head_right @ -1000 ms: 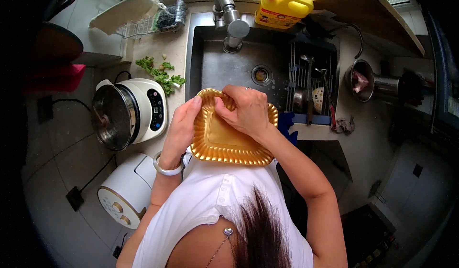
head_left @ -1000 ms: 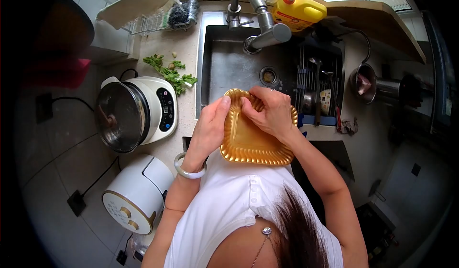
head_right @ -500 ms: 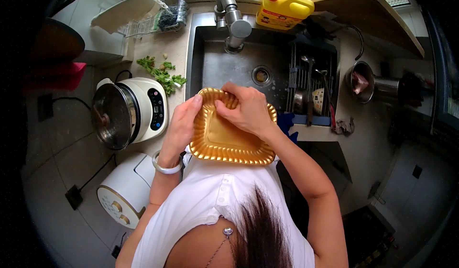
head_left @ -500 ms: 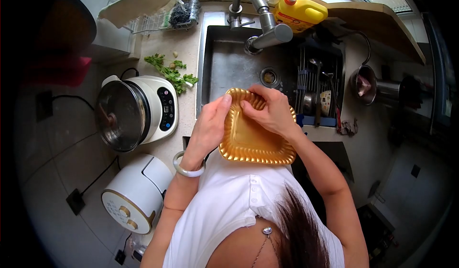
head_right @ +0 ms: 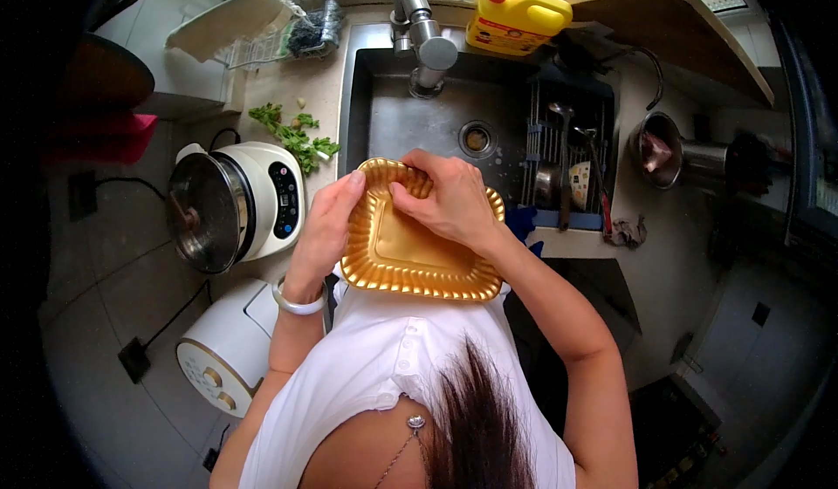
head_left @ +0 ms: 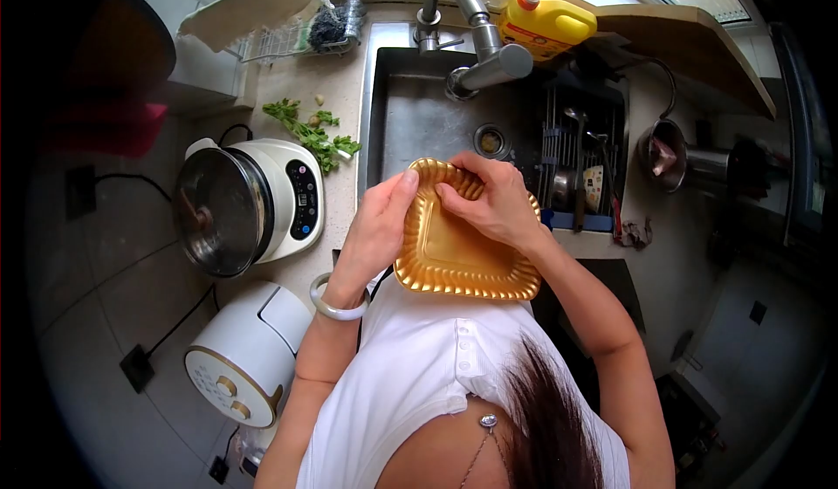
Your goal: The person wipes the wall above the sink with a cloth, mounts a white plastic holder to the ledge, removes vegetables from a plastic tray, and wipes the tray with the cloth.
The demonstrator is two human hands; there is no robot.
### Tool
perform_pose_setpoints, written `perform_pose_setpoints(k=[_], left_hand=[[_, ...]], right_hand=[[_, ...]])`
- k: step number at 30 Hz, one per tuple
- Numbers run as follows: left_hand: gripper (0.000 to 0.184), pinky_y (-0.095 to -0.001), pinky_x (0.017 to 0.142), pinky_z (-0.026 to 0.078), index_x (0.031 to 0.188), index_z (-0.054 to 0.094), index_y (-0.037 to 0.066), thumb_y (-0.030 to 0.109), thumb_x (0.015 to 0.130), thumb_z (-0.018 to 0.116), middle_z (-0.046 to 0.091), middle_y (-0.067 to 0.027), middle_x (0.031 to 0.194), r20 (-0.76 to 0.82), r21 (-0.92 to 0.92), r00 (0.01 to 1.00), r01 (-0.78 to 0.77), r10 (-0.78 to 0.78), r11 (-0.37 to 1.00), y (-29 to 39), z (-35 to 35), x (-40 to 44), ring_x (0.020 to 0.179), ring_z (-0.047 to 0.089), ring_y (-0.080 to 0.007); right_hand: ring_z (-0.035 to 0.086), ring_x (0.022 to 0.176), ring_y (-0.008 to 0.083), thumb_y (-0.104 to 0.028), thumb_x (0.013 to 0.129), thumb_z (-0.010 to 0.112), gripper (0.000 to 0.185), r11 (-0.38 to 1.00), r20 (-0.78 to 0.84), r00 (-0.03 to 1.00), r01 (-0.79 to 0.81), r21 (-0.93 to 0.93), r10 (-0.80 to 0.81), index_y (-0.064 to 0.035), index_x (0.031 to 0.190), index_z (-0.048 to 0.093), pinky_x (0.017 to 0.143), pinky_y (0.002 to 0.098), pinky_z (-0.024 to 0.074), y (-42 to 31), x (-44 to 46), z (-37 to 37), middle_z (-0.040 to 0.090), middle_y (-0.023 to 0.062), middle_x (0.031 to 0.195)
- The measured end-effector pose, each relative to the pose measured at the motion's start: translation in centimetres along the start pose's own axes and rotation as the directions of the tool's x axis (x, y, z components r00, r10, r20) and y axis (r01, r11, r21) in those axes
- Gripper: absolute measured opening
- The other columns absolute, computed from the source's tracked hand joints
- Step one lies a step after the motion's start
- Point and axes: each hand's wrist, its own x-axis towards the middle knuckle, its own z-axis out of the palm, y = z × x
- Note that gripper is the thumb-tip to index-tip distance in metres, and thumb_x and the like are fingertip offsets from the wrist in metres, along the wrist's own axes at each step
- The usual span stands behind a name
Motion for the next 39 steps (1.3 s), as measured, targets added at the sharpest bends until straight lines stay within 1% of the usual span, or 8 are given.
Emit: perform_pose_setpoints(k=[9,15,22,24,27,30,33,39], left_hand=[[0.040,-0.0240,0.084,0.048,0.118,0.059,-0.006,0.027,0.108,0.039,0.066,-0.0046,0.103,-0.024,-0.005,1.000,-0.012,0.012,1.000,0.3,0.2,-0.1,0.093,0.058,-0.0076],[0.040,-0.0238,0.082,0.048,0.118,0.059,-0.005,0.028,0.108,0.038,0.065,-0.0043,0.102,-0.017,0.047,0.999,-0.048,0.049,0.998,0.2,0.1,0.1,0.091,0.057,-0.0074],[0.040,-0.0239,0.081,0.047,0.116,0.060,-0.005,0.027,0.108,0.038,0.065,-0.0041,0.099,-0.018,0.032,0.999,-0.040,0.040,0.999,0.1,0.2,0.2,0.090,0.057,-0.0074],[0.039,-0.0241,0.081,0.047,0.115,0.060,-0.005,0.027,0.108,0.038,0.065,-0.0041,0.099,-0.028,0.034,0.999,-0.034,0.035,0.999,0.1,0.2,0.2,0.090,0.057,-0.0074],[0.039,-0.0241,0.081,0.047,0.115,0.060,-0.005,0.027,0.108,0.038,0.065,-0.0040,0.099,-0.023,0.075,0.998,-0.059,0.060,0.995,0.0,0.0,0.2,0.089,0.056,-0.0073],[0.039,-0.0241,0.080,0.047,0.114,0.059,-0.005,0.027,0.108,0.038,0.065,-0.0037,0.098,-0.007,0.101,0.998,-0.057,0.058,0.993,0.0,-0.2,0.1,0.088,0.055,-0.0071],[0.039,-0.0240,0.079,0.046,0.113,0.060,-0.005,0.028,0.108,0.038,0.064,-0.0033,0.097,-0.037,0.077,0.998,-0.049,0.052,0.996,0.4,0.4,0.0,0.087,0.055,-0.0069],[0.039,-0.0242,0.078,0.046,0.113,0.060,-0.005,0.027,0.108,0.038,0.064,-0.0030,0.096,-0.027,0.089,0.997,-0.069,0.072,0.994,0.5,0.2,-0.1,0.086,0.054,-0.0067]], right_hand=[[0.063,0.055,0.0277,-0.021,0.082,0.074,0.022,0.988,-0.077,0.988,0.127,-0.087,-0.134,-0.0007,0.088,0.068,0.055,0.0335,0.0502,-0.5,0.5,0.2,0.064,0.0162,0.067],[0.065,0.059,0.0298,-0.022,0.080,0.076,0.024,0.991,-0.069,0.996,0.046,-0.128,-0.056,-0.0020,0.091,0.068,0.057,0.0348,0.0514,-0.4,0.6,0.4,0.064,0.0162,0.069],[0.063,0.055,0.0281,-0.022,0.083,0.073,0.021,0.983,-0.068,0.990,0.116,-0.140,-0.126,-0.0018,0.088,0.068,0.054,0.0341,0.0497,-0.5,0.7,0.1,0.063,0.0155,0.066],[0.066,0.061,0.0335,-0.031,0.080,0.072,0.029,0.993,-0.088,0.996,0.019,-0.112,-0.029,-0.0036,0.088,0.068,0.058,0.0410,0.0512,-0.4,0.6,0.4,0.065,0.0163,0.066],[0.066,0.061,0.0333,-0.031,0.080,0.072,0.028,0.998,-0.079,0.996,-0.034,-0.046,0.030,-0.0037,0.086,0.068,0.058,0.0407,0.0510,-0.2,0.7,0.8,0.065,0.0163,0.066],[0.063,0.054,0.0266,-0.024,0.084,0.072,0.023,0.988,-0.123,0.986,0.100,-0.120,-0.115,-0.0015,0.084,0.068,0.054,0.0335,0.0490,-0.9,0.5,0.6,0.062,0.0147,0.064],[0.065,0.058,0.0327,-0.032,0.082,0.071,0.027,0.990,-0.113,0.989,0.081,-0.117,-0.094,-0.0046,0.081,0.069,0.056,0.0403,0.0504,-0.7,0.6,0.3,0.063,0.0147,0.063],[0.064,0.058,0.0325,-0.031,0.081,0.071,0.027,0.997,-0.107,0.994,-0.004,-0.071,-0.004,-0.0045,0.080,0.068,0.056,0.0400,0.0503,-0.8,0.8,0.6,0.063,0.0146,0.062]])
